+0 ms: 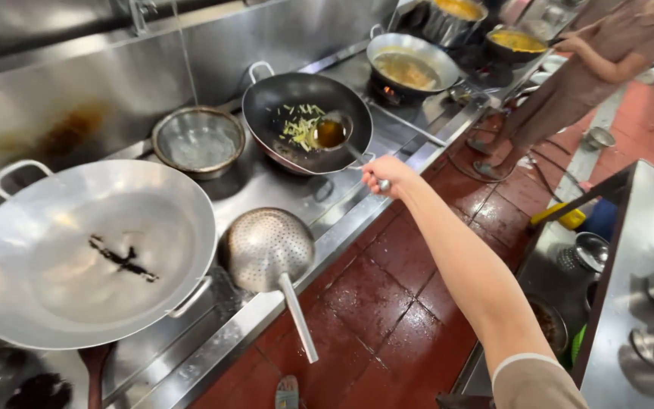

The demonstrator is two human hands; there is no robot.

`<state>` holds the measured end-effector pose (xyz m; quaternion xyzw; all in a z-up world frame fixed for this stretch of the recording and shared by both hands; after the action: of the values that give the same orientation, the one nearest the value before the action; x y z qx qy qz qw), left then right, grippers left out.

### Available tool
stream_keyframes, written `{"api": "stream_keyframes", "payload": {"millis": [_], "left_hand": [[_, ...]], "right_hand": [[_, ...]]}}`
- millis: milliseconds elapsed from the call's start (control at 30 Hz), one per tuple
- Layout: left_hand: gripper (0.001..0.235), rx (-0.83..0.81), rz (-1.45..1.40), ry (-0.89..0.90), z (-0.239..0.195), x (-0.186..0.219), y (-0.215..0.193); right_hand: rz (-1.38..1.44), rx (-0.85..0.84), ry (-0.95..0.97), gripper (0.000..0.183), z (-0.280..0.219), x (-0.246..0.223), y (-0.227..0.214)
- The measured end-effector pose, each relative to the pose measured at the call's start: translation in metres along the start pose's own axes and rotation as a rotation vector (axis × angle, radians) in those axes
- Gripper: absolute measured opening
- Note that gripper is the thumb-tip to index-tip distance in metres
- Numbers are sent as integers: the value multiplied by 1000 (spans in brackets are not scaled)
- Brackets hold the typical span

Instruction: The person slices lemongrass and leafy greens on a yellow cutting board with a knife, then carries the cut pieces to a wok station and stir-fries them in a wok with a spatula. They add water from a ladle, discard vegetable scraps into a plastic bag, and continue stirring the cooking greens.

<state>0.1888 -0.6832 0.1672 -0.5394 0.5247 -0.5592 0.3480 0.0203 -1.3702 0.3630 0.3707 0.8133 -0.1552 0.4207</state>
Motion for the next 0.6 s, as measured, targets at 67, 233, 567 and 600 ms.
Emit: {"api": "stream_keyframes", "payload": {"millis": [67,233,567,600], "left_hand": [[64,-45,-35,-11,-11,23,5],[50,-138,-384,283,-42,267,18],[37,-864,-451,609,-119,646,313],[37,-819,-431,630,-115,662,357]], "right_hand": [[-146,11,-65,8,30,-24,-18],[-440,1,-280,22,88,-95,-58],[-1060,69,-930,57,98,-191,-124],[-1043,77,-858,63,97,-186,-128]]}}
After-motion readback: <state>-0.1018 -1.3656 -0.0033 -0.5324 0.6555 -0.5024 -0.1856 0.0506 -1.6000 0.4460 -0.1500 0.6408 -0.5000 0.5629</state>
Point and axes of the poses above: each hand's wrist, its own z-axis towards the middle knuckle, its own y-axis out of the palm, x = y × z, the point moved 10 cm from there along z, towards the middle knuckle, and after that the axes turned 4 degrees about z, right-handed, at the moved point
